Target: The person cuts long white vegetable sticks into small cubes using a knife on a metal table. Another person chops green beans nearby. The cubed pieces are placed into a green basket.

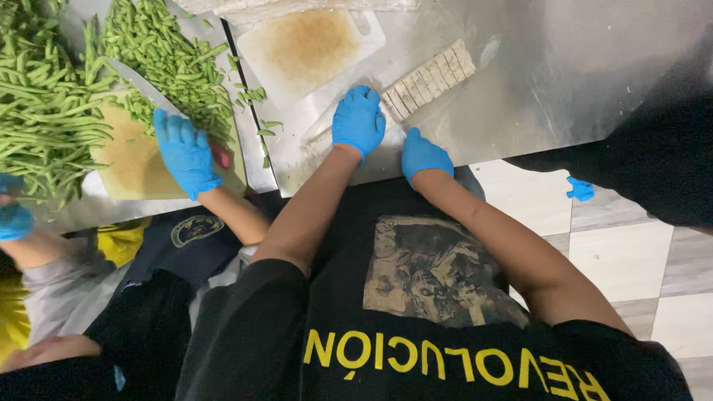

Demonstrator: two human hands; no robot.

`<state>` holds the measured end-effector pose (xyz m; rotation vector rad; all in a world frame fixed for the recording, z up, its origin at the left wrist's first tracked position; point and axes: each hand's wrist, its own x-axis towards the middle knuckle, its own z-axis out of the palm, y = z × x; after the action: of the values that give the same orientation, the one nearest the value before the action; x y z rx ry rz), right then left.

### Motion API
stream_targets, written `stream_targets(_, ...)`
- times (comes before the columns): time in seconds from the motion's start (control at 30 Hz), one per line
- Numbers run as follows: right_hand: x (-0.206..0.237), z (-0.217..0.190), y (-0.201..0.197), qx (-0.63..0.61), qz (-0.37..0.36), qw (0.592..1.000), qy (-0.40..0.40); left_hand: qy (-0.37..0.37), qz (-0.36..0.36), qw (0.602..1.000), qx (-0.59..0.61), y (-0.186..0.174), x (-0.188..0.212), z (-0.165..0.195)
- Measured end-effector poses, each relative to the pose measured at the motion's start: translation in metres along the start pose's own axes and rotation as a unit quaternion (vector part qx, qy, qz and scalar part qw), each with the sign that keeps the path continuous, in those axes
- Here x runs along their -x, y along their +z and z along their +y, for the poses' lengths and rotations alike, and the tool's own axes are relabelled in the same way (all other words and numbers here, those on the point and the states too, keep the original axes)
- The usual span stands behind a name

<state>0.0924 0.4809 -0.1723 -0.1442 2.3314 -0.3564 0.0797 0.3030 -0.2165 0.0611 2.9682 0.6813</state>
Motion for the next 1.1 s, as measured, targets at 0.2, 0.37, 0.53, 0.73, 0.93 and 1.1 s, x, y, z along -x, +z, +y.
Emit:
stream_targets(0.2,-0.011,0.005,-0.003,-0.006,-0.01,1.0,-0.004,-0.018,0.015,0.998,0.05,-0.003,0.006,-0.012)
stream_targets(0.37,0.003,0.0,-0.008,0.007,0.008,1.0,-0.018,-0.014,0.004,1.0,-0.019,-0.006,0.012,-0.01)
stream_targets(0.53,0.01,-0.006,-0.02,0.016,0.015,1.0,-0.013,-0.029,0.015,0.999,-0.027,-0.005,0.001,0.005)
stream_targets(0.73,0.003,-0.004,-0.023,0.019,-0.004,0.999,0.036,-0.028,0.005,0.999,-0.023,-0.002,-0.006,0.009)
stream_targets(0.93,0.0,-0.005,-0.026,0.029,-0.015,0.999,0.004,-0.012,0.061,0.998,0.034,0.007,-0.005,0.003)
stream_targets(1.1,0.013,-0.009,-0.026,0.021,-0.008,1.0,-0.008,-0.044,0.055,0.996,0.063,0.011,-0.005,-0.001)
